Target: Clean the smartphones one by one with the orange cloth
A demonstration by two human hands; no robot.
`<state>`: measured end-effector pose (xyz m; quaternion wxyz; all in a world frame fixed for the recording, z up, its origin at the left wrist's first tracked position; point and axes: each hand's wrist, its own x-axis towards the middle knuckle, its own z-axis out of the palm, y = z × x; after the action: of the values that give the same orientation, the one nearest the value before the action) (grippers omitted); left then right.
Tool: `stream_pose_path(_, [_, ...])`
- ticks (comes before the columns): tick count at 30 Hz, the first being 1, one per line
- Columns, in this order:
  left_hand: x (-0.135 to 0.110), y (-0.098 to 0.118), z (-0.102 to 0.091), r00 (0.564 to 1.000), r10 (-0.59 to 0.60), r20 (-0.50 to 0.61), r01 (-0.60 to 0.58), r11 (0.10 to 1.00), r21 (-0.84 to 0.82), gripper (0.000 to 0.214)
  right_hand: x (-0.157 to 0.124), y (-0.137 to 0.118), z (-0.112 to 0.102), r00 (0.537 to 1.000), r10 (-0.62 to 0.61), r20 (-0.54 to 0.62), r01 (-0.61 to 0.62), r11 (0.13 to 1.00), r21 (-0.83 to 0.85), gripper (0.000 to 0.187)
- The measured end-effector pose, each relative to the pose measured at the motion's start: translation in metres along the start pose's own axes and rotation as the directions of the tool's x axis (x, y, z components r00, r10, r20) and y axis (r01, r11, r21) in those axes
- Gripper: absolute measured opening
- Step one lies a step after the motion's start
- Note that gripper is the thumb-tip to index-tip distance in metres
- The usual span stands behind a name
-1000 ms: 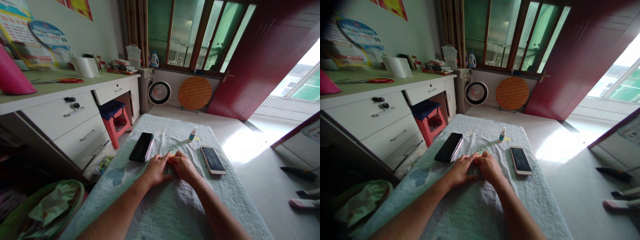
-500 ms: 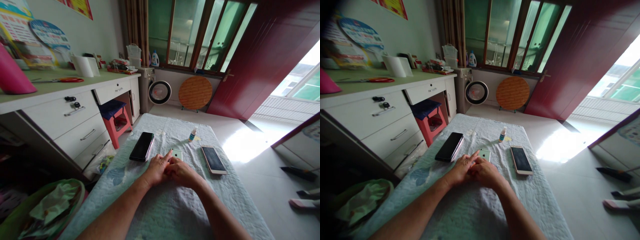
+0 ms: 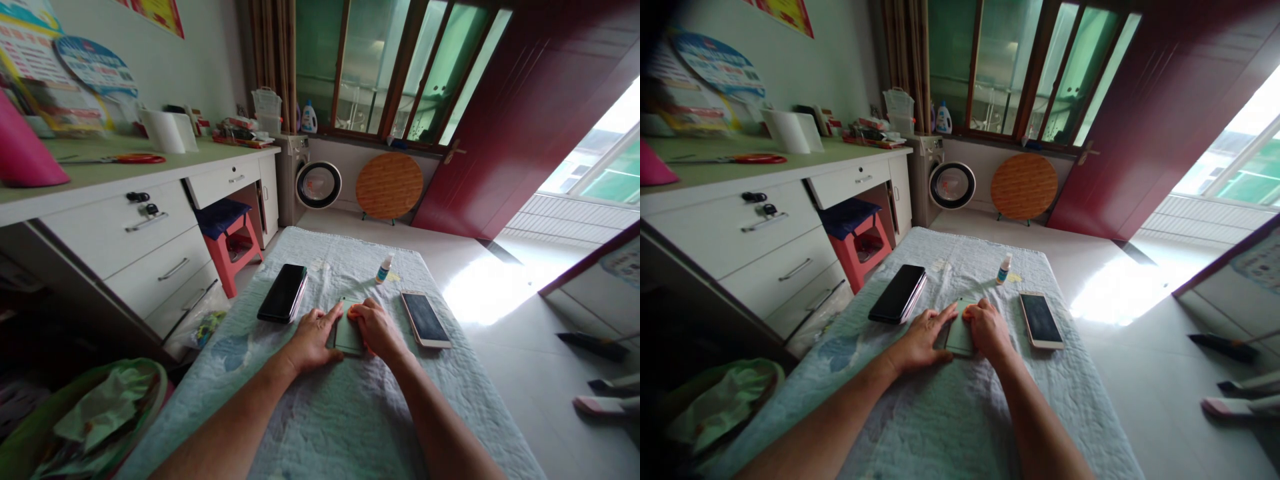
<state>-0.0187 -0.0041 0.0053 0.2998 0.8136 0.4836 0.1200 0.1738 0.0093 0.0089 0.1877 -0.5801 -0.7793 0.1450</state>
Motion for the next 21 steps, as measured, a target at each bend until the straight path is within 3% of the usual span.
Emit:
stream_pose_path(4, [0.000,0.000,-0.002,1.000,-0.011,-0.012,0.011,1.000,0.003,0.104,-0.003,-0.007,0.000,0.989,-0.118,0.085,0.113,0.992,0.058,0.024])
stream_pose_path(10, [0.001,-0.003,-0.001,1.000,0.022,-0.013,-0.022,1.000,0.023,0.097,-0.011,-0.016,-0.005,0.938,-0.267,0.221,0.215,0.949,0.232,0.022])
stream_pose_path(14, [0.002,-0.007,0.002,1.000,0.011,-0.025,-0.010,1.000,0.021,0.094,-0.017,-0.019,-0.011,0.915,-0.254,0.314,0.190,0.957,0.220,0.017])
stream_pose_path(18, [0.003,-0.011,0.002,0.997,0.078,-0.008,-0.078,0.997,0.019,0.073,-0.020,-0.020,-0.020,0.888,-0.210,0.409,0.176,0.977,0.121,0.013])
stream_pose_path(21, [0.003,-0.011,0.001,0.997,0.076,0.010,-0.076,0.997,0.031,0.070,-0.022,-0.021,-0.027,0.885,-0.115,0.451,0.137,0.990,-0.017,0.008])
